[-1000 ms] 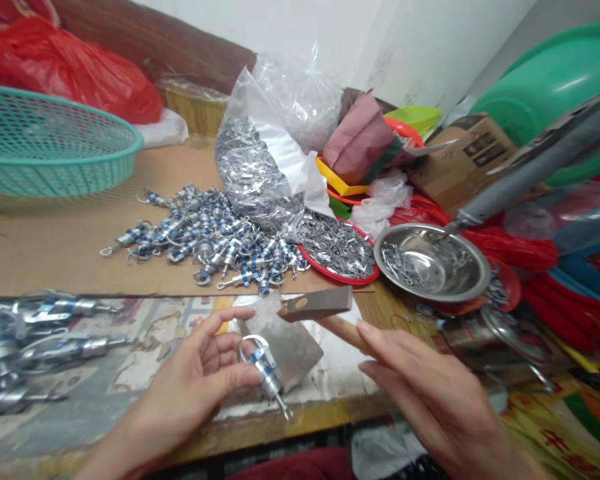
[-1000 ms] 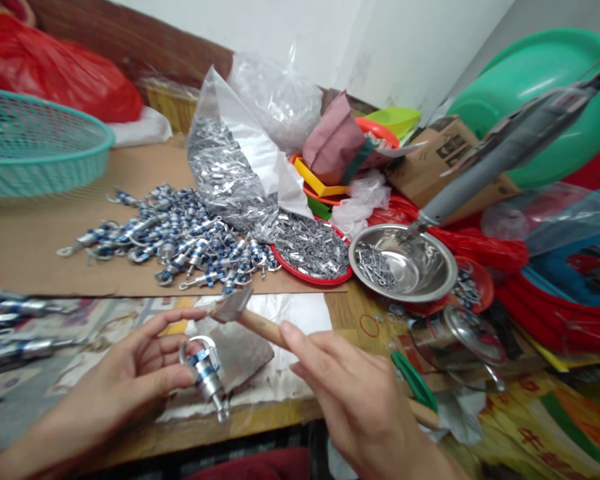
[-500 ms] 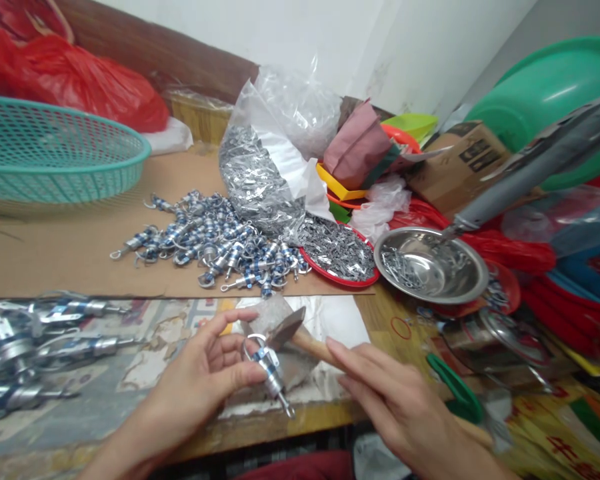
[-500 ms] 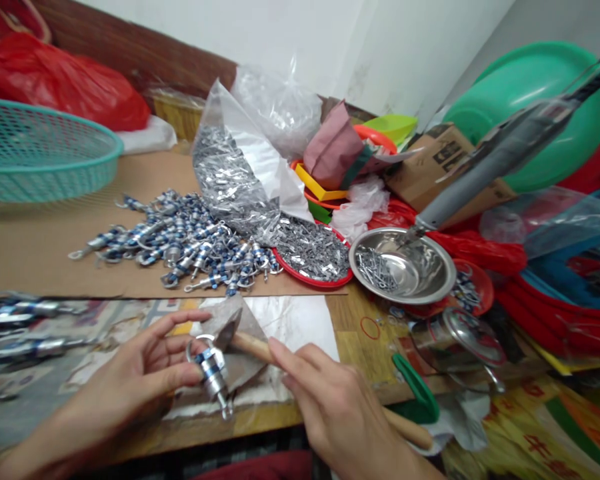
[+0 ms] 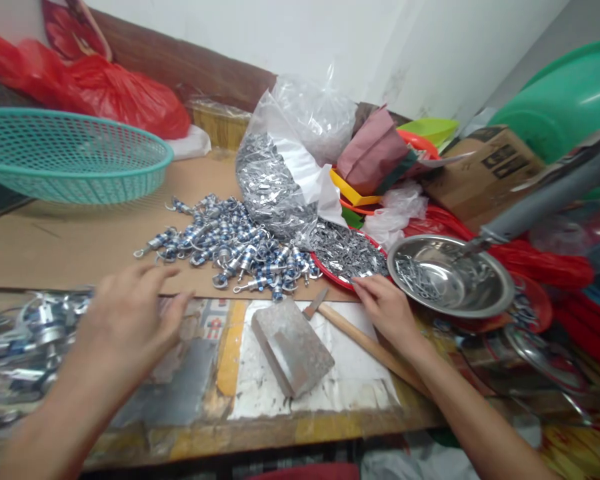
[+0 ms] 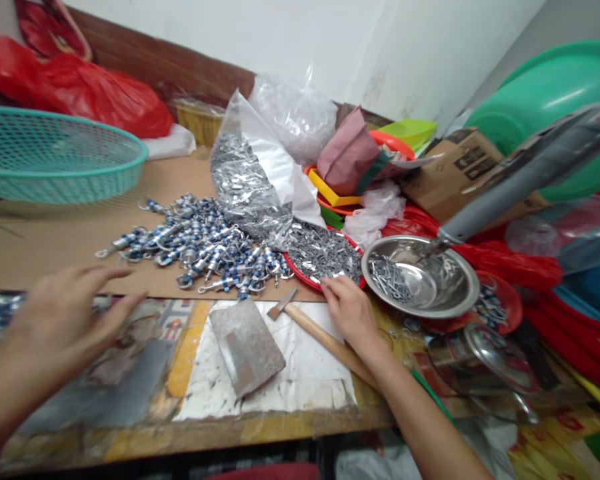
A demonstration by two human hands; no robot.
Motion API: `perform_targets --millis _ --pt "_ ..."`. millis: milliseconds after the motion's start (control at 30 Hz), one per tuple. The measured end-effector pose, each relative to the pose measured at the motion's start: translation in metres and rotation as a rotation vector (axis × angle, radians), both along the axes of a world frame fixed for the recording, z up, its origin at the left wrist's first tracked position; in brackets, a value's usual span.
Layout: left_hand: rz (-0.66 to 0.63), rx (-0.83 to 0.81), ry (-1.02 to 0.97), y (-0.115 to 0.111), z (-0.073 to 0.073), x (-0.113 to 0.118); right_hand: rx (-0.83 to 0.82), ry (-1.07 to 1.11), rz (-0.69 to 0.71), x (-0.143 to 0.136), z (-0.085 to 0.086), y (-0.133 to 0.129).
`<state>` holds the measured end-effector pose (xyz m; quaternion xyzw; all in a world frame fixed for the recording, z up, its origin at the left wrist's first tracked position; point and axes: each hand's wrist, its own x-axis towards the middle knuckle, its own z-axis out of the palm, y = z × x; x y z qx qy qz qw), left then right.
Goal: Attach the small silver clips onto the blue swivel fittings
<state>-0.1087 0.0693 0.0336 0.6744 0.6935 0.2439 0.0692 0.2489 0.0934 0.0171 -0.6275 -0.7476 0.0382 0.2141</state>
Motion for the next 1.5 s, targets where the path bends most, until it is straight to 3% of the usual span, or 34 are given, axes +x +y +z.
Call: perform_targets --millis 133,333,433,533,633,733,933,1067,1200,1367,1500 --pt "-0.071 -0.063 -0.012 0.035 0.006 0.046 0.006 -0.091 -0.090 0.004 0.001 0.052" --pt "-0.072 -0.019 -0.203 0.046 0.009 0.051 0.012 -0.157 -0.142 -0.005 0.000 0.066" --pt "-0.093 -0.005 -0.367 0.032 0.021 0.052 0.052 -0.164 -0.211 -0.004 0.004 0.064" --pt "-0.197 -0.048 -0.518 0.007 0.028 0.063 0.067 -0.168 -0.224 0.000 0.007 0.066" --pt "-0.349 -0.129 -0.675 -0.021 0.023 0.078 0.047 -0.166 -0.170 0.002 0.006 0.066" --pt "-0.404 -0.184 -0.781 -0.040 0.014 0.088 0.011 -0.142 -0.122 0.001 0.002 0.064" --pt "-0.307 -0.284 -0.878 -0.051 0.004 0.092 0.056 0.034 -0.112 -0.001 0.004 0.065" --pt "-0.187 -0.215 -0.968 -0.054 0.003 0.095 0.115 0.266 -0.133 -0.006 0.013 0.065" --pt "-0.185 -0.163 -0.835 -0.053 0.004 0.093 0.049 0.555 -0.095 -0.036 0.024 0.040" --pt "-0.214 -0.120 -0.746 -0.053 0.004 0.088 -0.128 0.890 0.127 -0.089 0.038 -0.034" --pt "-0.235 -0.129 -0.730 -0.053 0.004 0.086 -0.030 0.912 0.292 -0.112 0.037 -0.072"
